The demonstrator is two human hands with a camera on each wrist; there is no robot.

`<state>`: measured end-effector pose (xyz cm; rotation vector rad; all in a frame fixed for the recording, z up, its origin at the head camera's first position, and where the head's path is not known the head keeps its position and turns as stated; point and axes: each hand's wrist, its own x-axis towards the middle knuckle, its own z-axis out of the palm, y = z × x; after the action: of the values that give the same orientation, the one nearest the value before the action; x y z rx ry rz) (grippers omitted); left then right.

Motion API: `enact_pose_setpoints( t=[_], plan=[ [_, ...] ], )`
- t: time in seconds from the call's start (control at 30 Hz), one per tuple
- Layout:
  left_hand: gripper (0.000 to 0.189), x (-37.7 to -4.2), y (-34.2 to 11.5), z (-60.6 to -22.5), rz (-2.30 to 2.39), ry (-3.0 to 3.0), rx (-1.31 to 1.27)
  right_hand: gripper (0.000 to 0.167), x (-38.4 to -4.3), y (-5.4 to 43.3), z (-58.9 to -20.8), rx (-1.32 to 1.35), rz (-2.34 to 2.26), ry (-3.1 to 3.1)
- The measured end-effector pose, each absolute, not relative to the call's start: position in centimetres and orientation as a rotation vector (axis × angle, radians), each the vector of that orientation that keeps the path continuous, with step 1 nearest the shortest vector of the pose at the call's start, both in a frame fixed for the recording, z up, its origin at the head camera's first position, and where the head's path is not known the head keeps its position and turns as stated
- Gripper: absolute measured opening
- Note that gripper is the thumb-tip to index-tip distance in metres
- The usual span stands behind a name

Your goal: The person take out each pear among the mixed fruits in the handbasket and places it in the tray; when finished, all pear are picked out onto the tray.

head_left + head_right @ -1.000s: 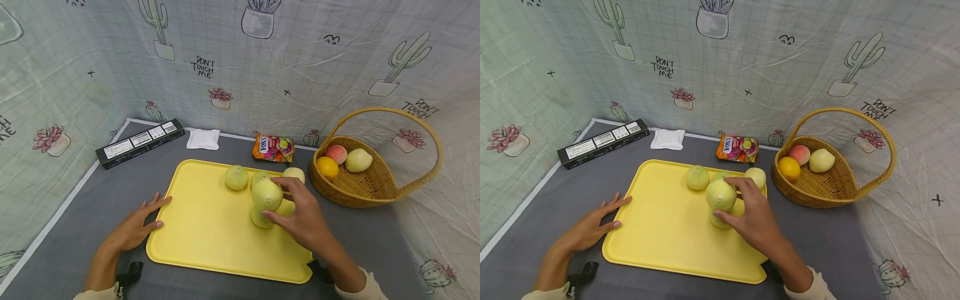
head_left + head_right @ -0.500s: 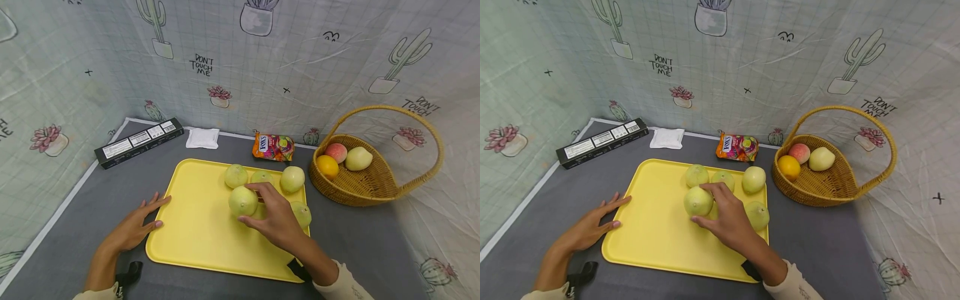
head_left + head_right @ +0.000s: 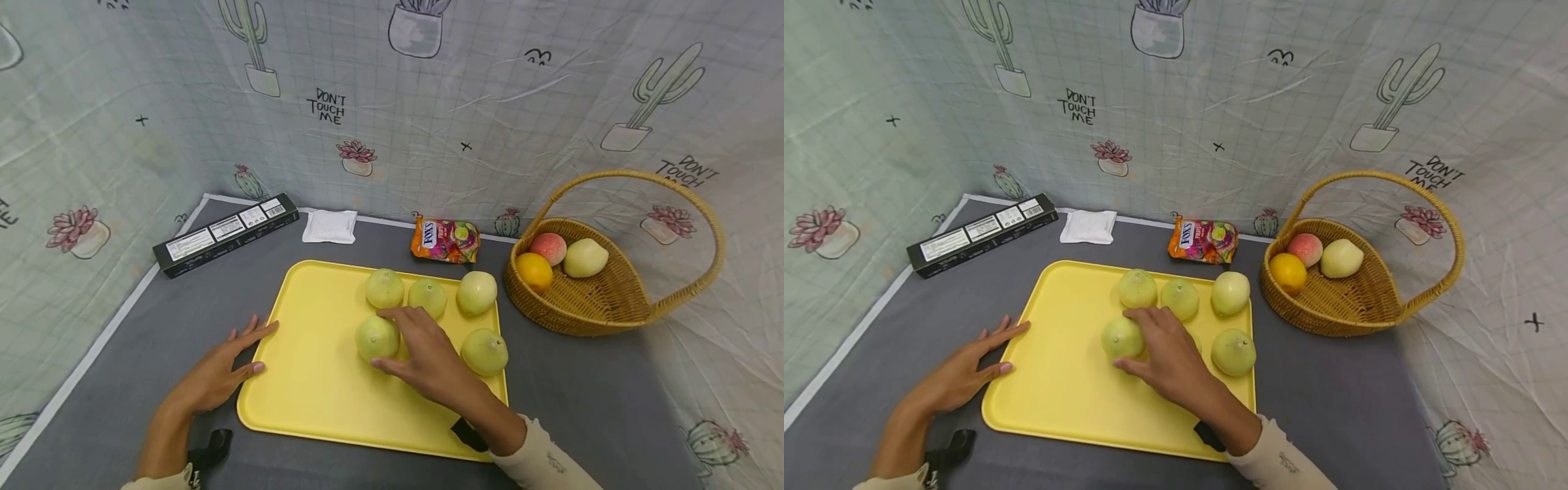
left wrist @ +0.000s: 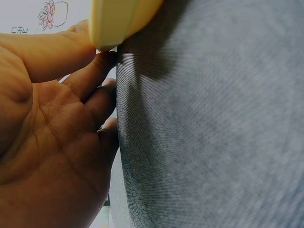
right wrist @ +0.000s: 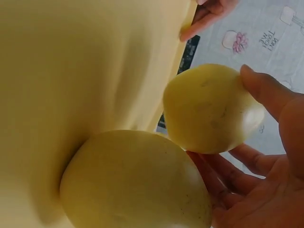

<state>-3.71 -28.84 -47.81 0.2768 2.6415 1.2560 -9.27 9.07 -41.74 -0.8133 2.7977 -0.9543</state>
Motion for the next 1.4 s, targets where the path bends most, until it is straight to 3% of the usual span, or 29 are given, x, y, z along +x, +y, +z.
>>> enact_pose_setpoints(
  t=[0.7,1.4],
  plan=[
    [0.074,-3.8,-28.8,-47.8,1.271,2.631,0.276,0.075,-9.6,8.4,-42.3,-0.836,-0.569,2.942],
    [0.074,-3.8,-28.7,-47.7,1.273,2.626,0.262,0.068,-10.4,10.9,-40.4,-0.681,-0.742,2.954]
  ],
)
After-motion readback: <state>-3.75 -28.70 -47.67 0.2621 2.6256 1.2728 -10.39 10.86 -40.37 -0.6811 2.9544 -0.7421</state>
